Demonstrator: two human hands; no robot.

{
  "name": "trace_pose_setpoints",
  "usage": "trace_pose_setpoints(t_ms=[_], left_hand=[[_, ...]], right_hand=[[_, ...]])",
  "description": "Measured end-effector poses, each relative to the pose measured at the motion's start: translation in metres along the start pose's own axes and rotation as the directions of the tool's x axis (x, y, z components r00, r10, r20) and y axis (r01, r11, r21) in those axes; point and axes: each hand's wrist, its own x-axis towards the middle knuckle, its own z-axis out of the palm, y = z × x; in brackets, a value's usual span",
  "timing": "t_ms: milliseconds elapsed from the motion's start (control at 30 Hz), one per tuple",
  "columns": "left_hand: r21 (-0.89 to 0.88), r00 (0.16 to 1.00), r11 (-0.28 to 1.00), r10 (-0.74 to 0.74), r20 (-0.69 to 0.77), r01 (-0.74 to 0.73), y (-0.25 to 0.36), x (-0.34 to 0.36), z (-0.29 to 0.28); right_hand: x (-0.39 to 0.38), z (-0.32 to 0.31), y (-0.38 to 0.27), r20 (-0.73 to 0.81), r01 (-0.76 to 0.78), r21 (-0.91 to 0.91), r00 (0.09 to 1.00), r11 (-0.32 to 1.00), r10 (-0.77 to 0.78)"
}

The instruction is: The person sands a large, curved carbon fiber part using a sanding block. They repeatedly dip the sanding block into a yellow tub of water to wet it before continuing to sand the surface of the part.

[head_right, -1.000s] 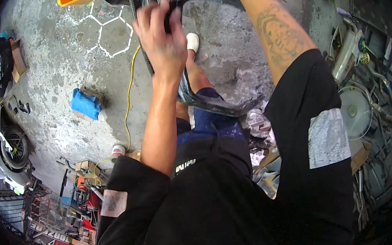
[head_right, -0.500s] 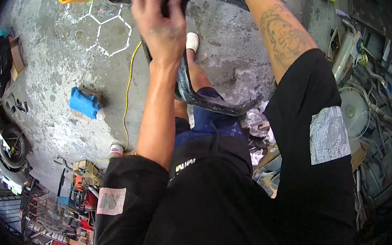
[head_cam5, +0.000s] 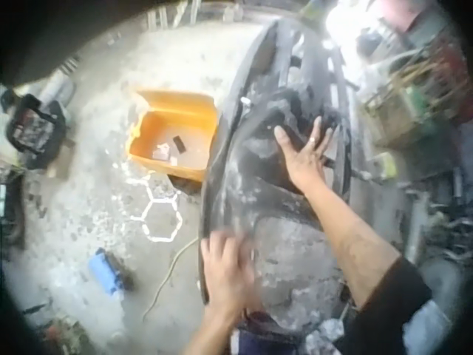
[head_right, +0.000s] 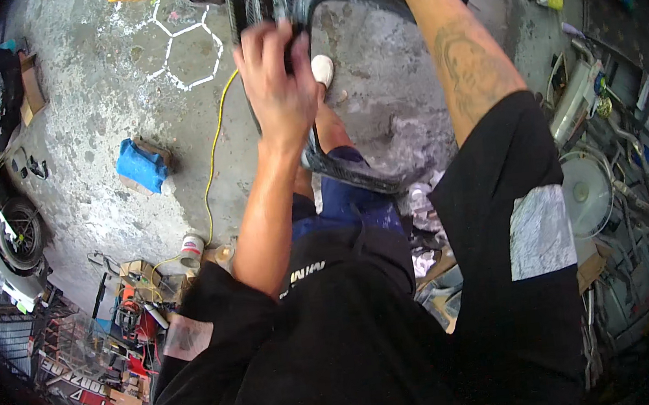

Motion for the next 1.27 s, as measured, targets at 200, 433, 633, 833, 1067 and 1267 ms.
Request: trace_pose_setpoints(t_ms=[200,433,633,833,1067,1267], left_hand=[[-0.011,0.999,1.000,-0.024,0.023,0.024,0.001,-0.016,0.000],[0.022,0.999,0.999,-0.041,-0.014,0.041,0.003,-0.007,0.000],[-0.009,0.998,1.000,-0.012,-0.054,0.012,0.006,0.021,0.011],[0.034,0.999,0.999,-0.032,-0.034,0.033,0.000,0.013,0.003],[0.001,0.997,0.998,-0.056,-0.055,0.056,0.004,0.006,0.007],[-0.004,0.975,0.989,-0.146,-0.169,0.147,-0.008,0.008,-0.024]], right_hand=[[0.001,-0.002,0.009,-0.029,0.021,-0.002,0.999,1.000,-0.021],[-0.005,-0.003,-0.003,0.007,0.002,-0.038,1.000,0.999,-0.002],[0.001,-0.006,-0.007,-0.008,0.051,0.043,0.999,0.998,-0.051],[-0.006,-0.003,-0.013,0.043,-0.015,0.015,0.999,1.000,0.014],[-0.001,0.001,-0.003,-0.013,0.031,0.037,0.999,0.999,-0.031],[-0.001,-0.002,-0.006,0.001,0.000,0.002,1.000,1.000,0.000]])
